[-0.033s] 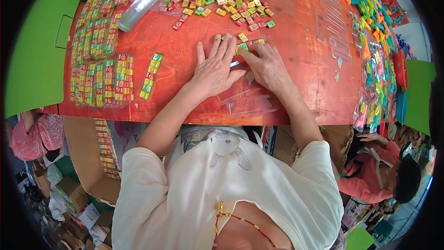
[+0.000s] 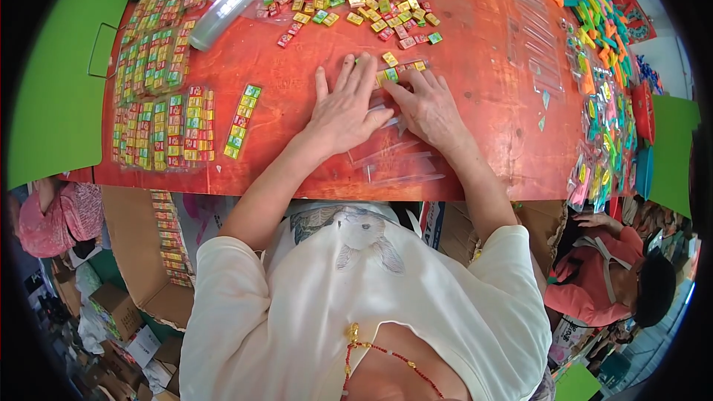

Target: Manually organizing and packing small colorful square tiles into plastic sleeves at a production table.

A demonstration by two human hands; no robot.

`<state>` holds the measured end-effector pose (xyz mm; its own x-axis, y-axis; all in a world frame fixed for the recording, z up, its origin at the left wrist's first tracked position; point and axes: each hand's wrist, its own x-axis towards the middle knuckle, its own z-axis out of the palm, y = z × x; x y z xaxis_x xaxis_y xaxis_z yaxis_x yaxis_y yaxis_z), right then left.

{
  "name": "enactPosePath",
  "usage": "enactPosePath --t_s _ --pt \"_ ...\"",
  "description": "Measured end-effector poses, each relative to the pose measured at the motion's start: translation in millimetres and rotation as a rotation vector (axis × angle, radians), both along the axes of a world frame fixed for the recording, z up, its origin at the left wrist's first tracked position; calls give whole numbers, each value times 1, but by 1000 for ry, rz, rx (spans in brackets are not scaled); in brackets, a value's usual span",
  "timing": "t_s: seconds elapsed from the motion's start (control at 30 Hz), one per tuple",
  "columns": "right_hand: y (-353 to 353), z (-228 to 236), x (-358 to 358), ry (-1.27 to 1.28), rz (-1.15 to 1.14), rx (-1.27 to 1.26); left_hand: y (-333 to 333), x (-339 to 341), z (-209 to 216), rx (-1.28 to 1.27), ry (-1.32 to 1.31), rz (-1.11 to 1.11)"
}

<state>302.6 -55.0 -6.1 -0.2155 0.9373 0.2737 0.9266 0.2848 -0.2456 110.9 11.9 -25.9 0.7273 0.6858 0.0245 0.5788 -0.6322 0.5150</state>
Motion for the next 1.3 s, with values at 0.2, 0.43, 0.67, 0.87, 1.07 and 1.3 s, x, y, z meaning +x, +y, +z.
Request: enactPosePath --t_s 0.2,0.43,0.67,0.87,1.07,1.3 --pt "4 6 9 129 -88 62 24 -23 -8 -133 -532 49" --pt "18 -16 9 207 -243 56 10 -9 13 275 -77 1" --pt "30 -8 -18 455 -118 -60 4 -25 15 423 45 71" --pt "41 18 -46 606 3 -273 -6 -55 21 384 -1 182" --pt "42 7 -45 578 69 -213 -16 -89 36 392 -10 345" --pt "27 12 -14 493 -64 -269 -7 -130 18 467 296 526"
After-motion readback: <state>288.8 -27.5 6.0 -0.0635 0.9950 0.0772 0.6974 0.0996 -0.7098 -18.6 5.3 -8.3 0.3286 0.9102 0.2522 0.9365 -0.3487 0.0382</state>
